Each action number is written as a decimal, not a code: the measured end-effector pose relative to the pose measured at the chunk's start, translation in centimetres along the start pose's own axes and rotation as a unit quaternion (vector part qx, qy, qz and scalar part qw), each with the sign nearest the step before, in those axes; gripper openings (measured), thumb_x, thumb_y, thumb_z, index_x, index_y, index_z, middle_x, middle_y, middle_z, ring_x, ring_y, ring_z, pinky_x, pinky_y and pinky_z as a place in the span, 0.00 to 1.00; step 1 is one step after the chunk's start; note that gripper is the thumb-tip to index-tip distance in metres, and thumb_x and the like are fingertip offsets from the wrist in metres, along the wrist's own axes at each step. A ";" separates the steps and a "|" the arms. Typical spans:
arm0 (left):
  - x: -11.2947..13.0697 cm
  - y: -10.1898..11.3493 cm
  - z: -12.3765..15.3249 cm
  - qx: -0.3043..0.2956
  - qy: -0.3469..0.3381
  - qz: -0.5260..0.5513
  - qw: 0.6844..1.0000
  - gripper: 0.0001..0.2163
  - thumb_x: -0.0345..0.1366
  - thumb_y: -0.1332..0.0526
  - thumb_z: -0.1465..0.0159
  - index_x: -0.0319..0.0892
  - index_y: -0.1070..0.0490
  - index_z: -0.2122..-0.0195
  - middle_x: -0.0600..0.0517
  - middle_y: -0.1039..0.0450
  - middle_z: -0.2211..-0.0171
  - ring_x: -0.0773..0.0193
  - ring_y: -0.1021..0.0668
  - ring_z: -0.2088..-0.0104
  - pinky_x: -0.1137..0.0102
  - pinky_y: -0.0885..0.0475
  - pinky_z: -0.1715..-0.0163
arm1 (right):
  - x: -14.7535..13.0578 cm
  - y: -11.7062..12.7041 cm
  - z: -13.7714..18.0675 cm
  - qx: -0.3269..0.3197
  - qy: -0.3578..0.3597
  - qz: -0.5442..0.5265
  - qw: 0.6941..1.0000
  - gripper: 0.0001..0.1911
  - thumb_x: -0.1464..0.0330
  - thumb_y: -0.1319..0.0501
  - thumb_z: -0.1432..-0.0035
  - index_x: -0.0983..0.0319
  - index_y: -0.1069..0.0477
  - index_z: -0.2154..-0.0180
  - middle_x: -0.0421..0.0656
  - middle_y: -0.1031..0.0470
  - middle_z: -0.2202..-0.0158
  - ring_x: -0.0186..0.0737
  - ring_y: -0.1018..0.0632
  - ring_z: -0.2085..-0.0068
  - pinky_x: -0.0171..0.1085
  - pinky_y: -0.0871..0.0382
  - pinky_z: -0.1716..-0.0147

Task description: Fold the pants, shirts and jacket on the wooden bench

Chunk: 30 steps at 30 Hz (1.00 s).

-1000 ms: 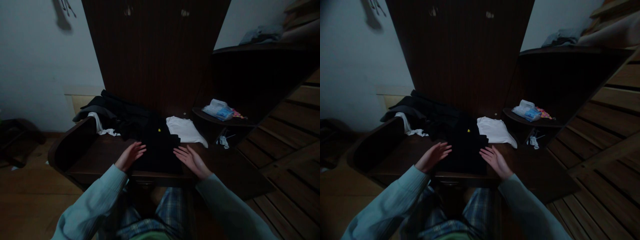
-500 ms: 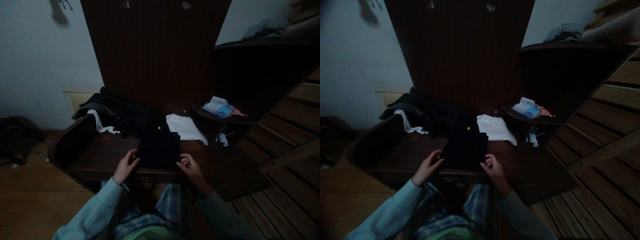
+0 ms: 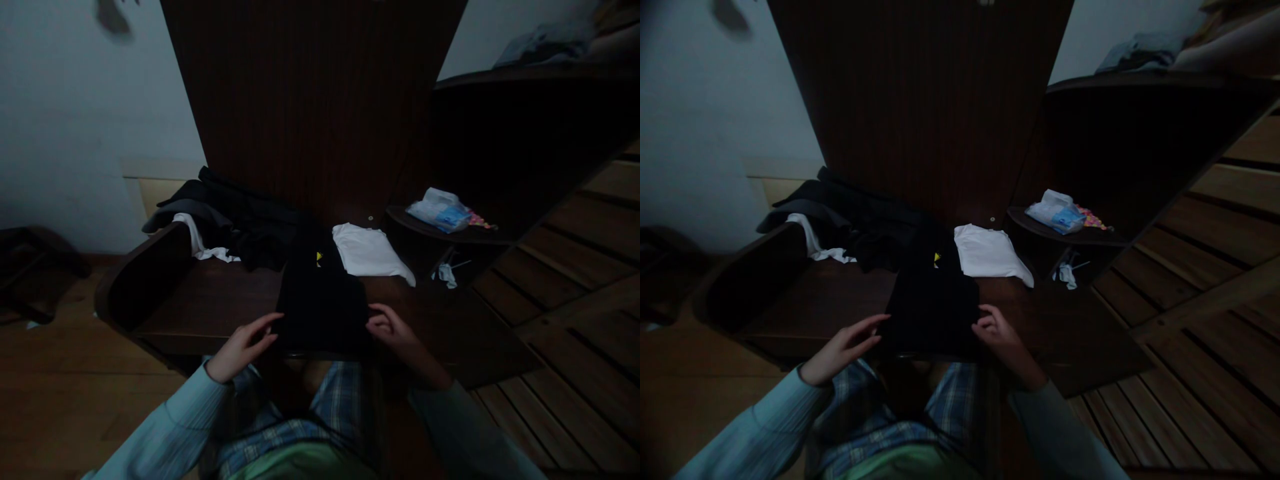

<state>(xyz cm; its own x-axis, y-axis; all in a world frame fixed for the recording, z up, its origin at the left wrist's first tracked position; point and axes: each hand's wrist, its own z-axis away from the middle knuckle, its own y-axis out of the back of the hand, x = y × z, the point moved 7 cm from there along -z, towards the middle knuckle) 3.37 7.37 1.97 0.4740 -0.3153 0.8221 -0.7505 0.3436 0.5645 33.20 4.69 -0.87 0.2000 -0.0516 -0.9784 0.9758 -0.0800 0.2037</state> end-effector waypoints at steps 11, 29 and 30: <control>-1.9 0.8 -11.0 0.043 0.076 0.198 0.976 0.27 0.44 0.39 0.49 0.41 0.38 0.49 0.48 0.28 0.61 0.64 0.26 0.67 0.70 0.30 0.68 | 0.3 1.9 -8.4 0.141 -0.028 -0.062 0.988 0.20 0.66 0.36 0.65 0.60 0.38 0.66 0.42 0.31 0.66 0.36 0.27 0.69 0.37 0.32 0.69; -3.5 2.0 -15.0 0.146 -0.051 0.137 0.978 0.16 0.39 0.42 0.46 0.42 0.32 0.57 0.51 0.30 0.66 0.63 0.28 0.63 0.68 0.32 0.62 | -1.2 0.5 -12.2 0.039 0.078 0.044 0.995 0.08 0.65 0.41 0.64 0.62 0.32 0.77 0.38 0.30 0.78 0.35 0.30 0.73 0.35 0.38 0.70; -3.3 2.1 -14.9 0.143 -0.057 0.123 0.980 0.16 0.39 0.42 0.46 0.42 0.31 0.57 0.51 0.30 0.65 0.62 0.28 0.62 0.67 0.33 0.60 | -1.3 0.6 -12.3 0.046 0.083 0.045 0.994 0.08 0.65 0.42 0.64 0.62 0.32 0.78 0.39 0.30 0.77 0.35 0.30 0.73 0.35 0.38 0.70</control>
<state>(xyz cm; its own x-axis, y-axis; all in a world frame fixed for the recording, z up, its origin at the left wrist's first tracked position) 7.10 22.30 1.57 0.2203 -0.3567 0.9079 -0.9415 0.1655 0.2935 34.65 16.90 0.08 0.3061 0.1019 -0.9465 0.9423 -0.1737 0.2861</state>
